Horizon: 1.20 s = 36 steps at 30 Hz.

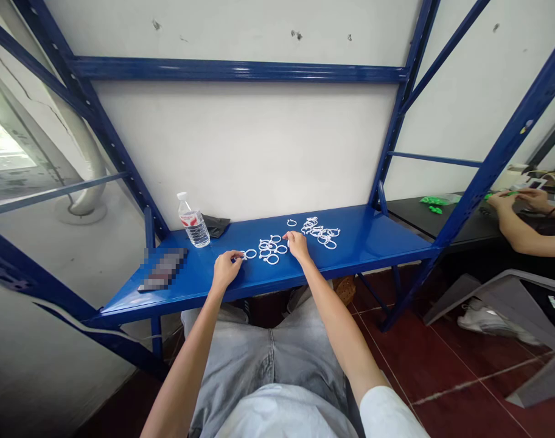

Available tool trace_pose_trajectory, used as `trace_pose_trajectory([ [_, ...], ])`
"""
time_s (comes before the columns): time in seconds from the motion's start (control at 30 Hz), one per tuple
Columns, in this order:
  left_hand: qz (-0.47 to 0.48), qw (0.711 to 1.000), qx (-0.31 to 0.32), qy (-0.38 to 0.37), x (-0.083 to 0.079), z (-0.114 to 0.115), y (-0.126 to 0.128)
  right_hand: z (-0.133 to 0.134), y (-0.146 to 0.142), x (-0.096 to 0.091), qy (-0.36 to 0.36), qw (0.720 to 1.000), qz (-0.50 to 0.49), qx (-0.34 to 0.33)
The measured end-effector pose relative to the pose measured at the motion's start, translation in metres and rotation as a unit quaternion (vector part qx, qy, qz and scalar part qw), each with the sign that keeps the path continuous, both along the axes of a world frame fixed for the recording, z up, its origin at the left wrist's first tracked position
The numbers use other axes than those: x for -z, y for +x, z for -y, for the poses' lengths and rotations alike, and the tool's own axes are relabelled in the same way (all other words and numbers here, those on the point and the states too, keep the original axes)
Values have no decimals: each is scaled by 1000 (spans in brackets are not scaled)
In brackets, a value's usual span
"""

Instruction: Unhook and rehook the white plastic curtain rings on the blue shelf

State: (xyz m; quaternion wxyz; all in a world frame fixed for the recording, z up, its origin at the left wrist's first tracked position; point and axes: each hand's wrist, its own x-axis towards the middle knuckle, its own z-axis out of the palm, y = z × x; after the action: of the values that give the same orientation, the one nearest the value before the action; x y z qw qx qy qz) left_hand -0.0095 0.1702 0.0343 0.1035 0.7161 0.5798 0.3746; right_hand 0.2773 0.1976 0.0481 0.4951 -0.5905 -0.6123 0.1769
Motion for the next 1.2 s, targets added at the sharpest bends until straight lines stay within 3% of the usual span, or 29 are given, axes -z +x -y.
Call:
trace_pose_trajectory([
  [0.23, -2, 1000, -4, -2, -1, 0, 1, -6, 4, 8, 21, 1000, -16, -8],
  [0.5, 1, 1000, -4, -4, -2, 1, 1, -7, 4, 8, 57, 997, 46, -5],
  [0.97, 1, 1000, -4, 1, -1, 1, 1, -11, 3, 16, 43, 998, -43, 26],
  [1.2, 1, 1000, -3, -1, -2, 2, 1, -10, 3, 14, 22, 997, -67, 11],
])
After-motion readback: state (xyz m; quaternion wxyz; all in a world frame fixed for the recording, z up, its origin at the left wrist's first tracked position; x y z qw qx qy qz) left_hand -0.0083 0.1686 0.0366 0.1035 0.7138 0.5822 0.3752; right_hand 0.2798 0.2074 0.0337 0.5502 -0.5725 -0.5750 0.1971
